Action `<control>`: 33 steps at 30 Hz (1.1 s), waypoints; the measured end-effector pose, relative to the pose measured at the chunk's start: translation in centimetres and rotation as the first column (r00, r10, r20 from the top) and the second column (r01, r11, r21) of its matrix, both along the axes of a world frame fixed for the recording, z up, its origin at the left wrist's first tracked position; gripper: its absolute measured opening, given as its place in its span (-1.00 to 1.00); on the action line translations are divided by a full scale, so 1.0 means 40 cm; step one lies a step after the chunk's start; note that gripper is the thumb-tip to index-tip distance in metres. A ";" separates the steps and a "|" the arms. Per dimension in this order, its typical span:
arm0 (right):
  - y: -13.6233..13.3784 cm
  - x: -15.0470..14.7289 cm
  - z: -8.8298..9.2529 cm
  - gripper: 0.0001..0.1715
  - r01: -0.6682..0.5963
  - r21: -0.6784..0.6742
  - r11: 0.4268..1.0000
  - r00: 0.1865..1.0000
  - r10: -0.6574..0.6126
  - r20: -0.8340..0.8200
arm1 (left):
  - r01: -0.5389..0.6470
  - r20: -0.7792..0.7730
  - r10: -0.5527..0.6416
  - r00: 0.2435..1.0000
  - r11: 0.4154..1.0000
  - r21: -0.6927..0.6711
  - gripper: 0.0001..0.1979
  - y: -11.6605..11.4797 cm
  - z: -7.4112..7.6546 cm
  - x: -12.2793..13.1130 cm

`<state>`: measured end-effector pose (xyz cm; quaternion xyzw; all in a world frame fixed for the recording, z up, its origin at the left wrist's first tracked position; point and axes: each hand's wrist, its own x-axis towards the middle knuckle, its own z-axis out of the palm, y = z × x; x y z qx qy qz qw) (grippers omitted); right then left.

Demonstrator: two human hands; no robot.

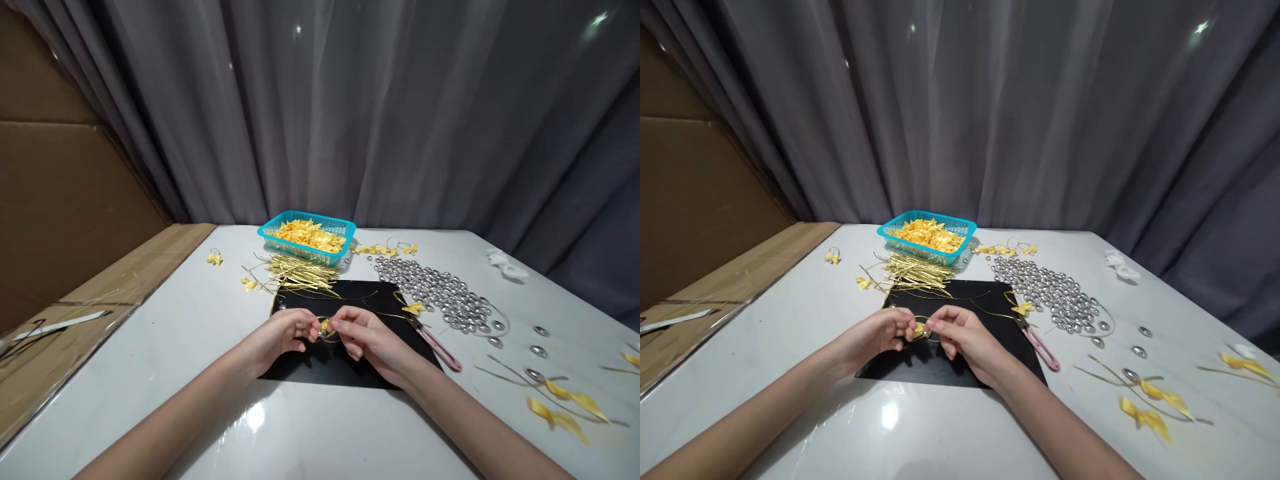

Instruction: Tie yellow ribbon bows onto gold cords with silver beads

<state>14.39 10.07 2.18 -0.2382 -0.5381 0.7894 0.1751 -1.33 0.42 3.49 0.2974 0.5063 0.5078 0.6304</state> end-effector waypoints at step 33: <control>-0.010 -0.007 -0.019 -0.60 0.058 0.031 0.998 0.998 -0.058 0.013 | -0.085 0.093 0.075 0.993 0.991 0.103 -0.85 0.003 -0.021 0.003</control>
